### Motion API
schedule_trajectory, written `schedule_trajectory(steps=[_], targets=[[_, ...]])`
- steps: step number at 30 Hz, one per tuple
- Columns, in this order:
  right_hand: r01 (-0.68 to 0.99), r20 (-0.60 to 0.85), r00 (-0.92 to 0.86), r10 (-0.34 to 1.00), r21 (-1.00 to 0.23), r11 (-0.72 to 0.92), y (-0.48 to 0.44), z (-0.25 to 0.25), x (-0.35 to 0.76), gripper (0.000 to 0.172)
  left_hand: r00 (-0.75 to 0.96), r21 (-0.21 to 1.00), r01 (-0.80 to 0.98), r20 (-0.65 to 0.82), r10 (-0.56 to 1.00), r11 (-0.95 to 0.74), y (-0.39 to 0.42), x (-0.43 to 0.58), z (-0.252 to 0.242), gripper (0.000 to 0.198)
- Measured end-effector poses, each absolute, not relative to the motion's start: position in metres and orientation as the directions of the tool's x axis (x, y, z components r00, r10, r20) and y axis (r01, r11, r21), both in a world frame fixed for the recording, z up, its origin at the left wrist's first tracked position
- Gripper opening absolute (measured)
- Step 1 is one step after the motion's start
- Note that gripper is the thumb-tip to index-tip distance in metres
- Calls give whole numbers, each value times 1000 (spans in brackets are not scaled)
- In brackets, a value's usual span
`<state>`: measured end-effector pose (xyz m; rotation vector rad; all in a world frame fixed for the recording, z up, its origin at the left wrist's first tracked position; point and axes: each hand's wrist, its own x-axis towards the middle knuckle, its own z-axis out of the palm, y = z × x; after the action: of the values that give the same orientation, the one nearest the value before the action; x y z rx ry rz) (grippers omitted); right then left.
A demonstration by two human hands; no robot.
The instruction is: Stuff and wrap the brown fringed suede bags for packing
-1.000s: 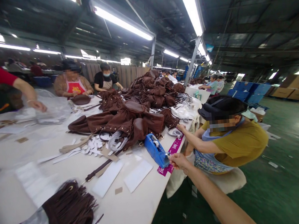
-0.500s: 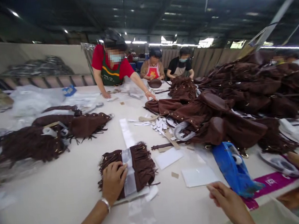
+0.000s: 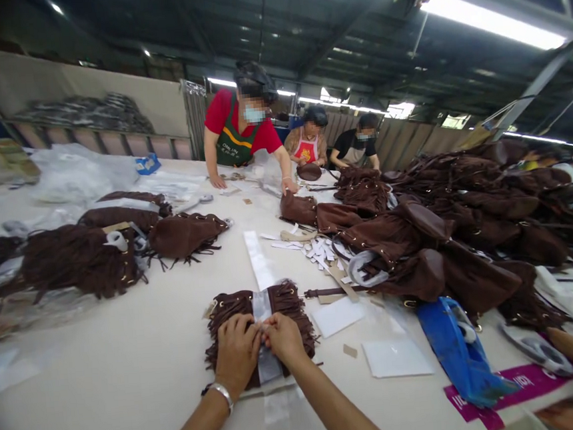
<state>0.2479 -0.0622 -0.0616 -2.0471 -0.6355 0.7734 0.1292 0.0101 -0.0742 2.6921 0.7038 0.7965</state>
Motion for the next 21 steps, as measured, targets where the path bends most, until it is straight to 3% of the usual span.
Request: schedule_trajectory(steps=[11,14,21], targets=[[378,-213,805,553,-534,-756,-50,-59,236,6,712,397,342,482,510,-852,14,124,-77,18],[348,-226,838,496,-478,-806,-46,-56,234,11,715,396,331,487,501,-857,15,123,-78,19],[209,-415,812,410,-449,-869,-36,-57,241,22,715,383,319,504,485,-867,15,121,-77,18]])
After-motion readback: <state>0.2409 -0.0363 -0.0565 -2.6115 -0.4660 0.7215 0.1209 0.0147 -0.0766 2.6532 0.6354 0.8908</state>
